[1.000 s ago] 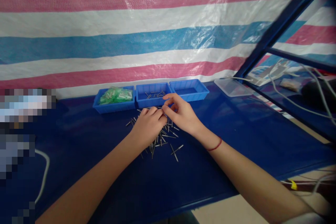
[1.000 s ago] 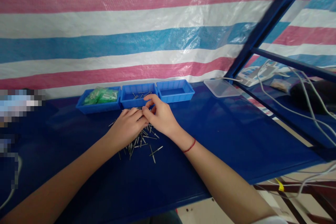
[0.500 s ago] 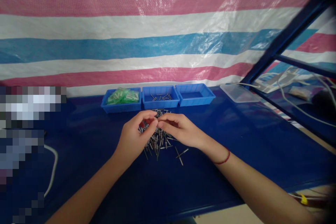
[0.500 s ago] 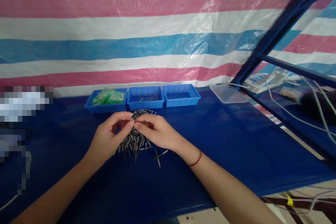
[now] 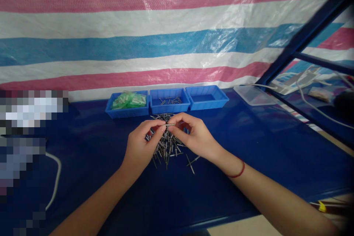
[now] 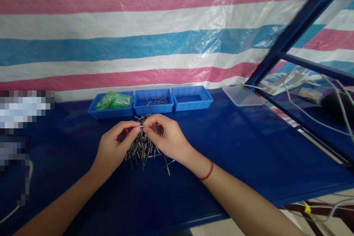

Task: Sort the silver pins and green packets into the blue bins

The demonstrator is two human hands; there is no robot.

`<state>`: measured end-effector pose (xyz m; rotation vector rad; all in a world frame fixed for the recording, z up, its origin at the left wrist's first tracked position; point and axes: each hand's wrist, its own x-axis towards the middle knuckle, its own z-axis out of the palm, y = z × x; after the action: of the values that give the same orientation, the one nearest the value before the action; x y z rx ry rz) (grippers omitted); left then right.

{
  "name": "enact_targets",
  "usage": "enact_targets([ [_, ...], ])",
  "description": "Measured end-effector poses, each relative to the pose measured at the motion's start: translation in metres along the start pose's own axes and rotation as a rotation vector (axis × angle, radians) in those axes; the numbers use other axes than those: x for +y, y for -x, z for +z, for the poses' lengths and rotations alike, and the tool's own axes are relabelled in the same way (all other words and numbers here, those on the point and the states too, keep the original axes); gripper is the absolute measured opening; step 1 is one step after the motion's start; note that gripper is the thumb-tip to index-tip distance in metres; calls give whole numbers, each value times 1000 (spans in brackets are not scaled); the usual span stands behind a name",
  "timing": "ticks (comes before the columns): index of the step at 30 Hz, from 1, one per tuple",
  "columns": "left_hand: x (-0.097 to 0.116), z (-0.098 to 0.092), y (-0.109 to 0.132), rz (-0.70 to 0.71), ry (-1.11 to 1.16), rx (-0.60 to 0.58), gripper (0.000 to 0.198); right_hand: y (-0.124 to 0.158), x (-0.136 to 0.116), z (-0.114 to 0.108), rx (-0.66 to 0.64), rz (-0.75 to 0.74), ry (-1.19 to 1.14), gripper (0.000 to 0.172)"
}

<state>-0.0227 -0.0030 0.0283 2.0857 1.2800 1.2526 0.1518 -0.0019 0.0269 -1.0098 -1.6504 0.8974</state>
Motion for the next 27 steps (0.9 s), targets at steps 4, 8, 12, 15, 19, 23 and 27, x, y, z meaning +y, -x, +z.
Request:
enact_targets([
  [4, -4, 1, 0, 1, -16, -38, 12, 2, -3, 1, 54, -27, -45, 8],
  [8, -6, 1, -1, 49, -68, -108, 15, 5, -6, 2, 18, -39, -57, 9],
  [12, -10, 4, -3, 46, -147, -122, 22, -12, 2, -2, 143, -40, -61, 11],
  [15, -15, 7, -5, 52, -194, -116, 29, -39, 12, -10, 312, -33, 44, 16],
  [19, -20, 7, -5, 162, -303, -146, 23, -61, 14, -19, 224, -51, 368, 28],
  [23, -15, 5, -5, 251, -387, -216, 21, -46, 10, -24, 188, -53, 456, 37],
  [27, 0, 14, -14, 354, -484, -369, 21, -27, 23, -31, 237, 51, 281, 31],
])
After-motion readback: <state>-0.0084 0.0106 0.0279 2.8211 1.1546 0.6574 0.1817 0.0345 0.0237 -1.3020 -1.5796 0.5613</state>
